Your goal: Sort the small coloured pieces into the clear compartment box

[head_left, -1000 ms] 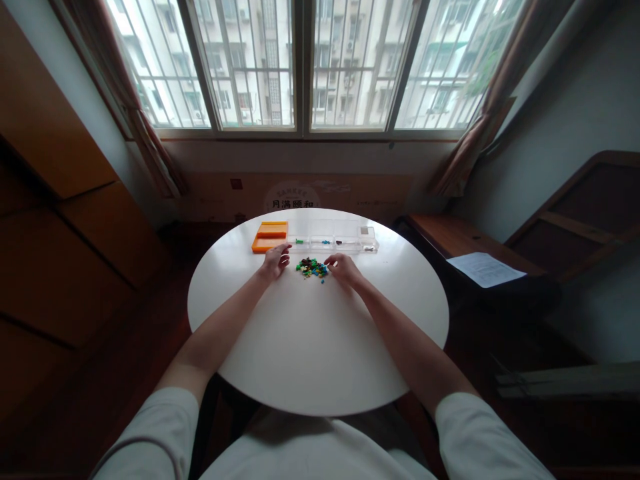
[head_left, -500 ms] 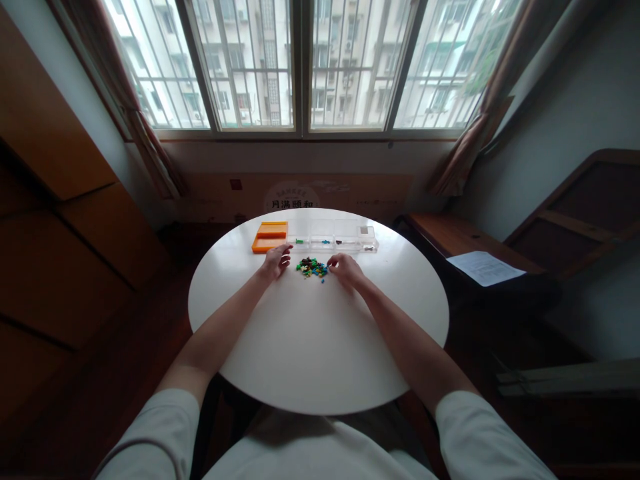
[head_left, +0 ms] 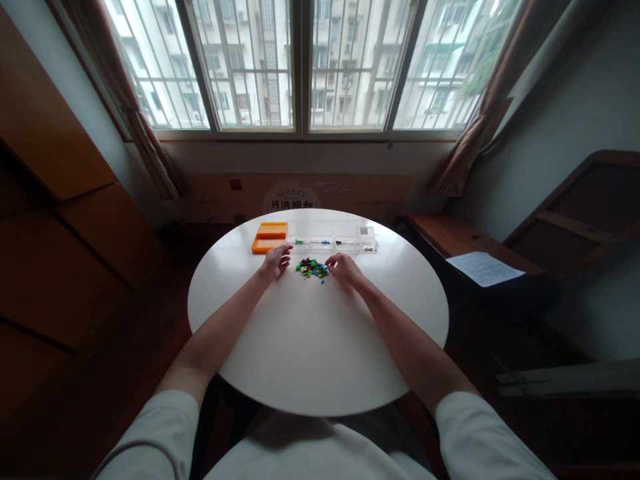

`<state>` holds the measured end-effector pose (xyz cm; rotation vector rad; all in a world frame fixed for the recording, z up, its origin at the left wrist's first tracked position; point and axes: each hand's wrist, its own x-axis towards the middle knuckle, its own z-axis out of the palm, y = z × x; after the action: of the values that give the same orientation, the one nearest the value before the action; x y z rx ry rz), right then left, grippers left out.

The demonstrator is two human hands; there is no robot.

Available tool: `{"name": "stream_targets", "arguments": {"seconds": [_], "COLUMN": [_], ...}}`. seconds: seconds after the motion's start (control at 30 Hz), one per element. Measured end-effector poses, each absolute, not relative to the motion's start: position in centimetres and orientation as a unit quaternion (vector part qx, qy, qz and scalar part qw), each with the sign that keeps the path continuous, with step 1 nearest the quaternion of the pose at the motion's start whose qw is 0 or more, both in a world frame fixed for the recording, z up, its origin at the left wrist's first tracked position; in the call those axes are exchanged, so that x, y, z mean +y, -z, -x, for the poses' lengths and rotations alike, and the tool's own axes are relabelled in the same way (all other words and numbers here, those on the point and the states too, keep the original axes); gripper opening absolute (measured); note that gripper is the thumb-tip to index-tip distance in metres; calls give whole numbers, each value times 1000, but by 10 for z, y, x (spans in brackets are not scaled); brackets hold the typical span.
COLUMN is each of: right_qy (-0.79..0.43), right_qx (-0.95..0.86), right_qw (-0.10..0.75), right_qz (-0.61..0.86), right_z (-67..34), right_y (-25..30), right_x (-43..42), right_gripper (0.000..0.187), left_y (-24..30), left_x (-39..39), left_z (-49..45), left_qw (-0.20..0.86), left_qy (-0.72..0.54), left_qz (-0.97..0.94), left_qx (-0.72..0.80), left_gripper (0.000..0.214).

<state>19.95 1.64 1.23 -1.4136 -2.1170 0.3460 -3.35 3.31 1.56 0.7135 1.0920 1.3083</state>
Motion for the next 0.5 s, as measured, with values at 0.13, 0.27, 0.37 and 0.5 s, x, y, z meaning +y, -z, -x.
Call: {"name": "stream_targets", "arguments": {"seconds": [0.13,0.27,0.37,0.5], "right_qy": [-158,-169,-161,-166], "right_qx": [-821,-844,-847,-860], "right_qw": [303,304,316,310], "right_qz": [456,409,396,369], "right_z": [-196,-192,-190,-188], "right_y": [-10,-7,-6,-9], "right_x": [18,17,15,10], "right_gripper": [13,11,13,15], "left_y": [-15,-15,-16,-16], "left_x": [33,33,33,32], "left_z": [34,34,34,34], "left_qw": [605,605,603,603], "left_qy": [-564,-563,-562,-562], "left_qz": [-310,-316,-316,-313], "left_qx": [469,467,470,471], "left_gripper": [24,24,24,24]}}
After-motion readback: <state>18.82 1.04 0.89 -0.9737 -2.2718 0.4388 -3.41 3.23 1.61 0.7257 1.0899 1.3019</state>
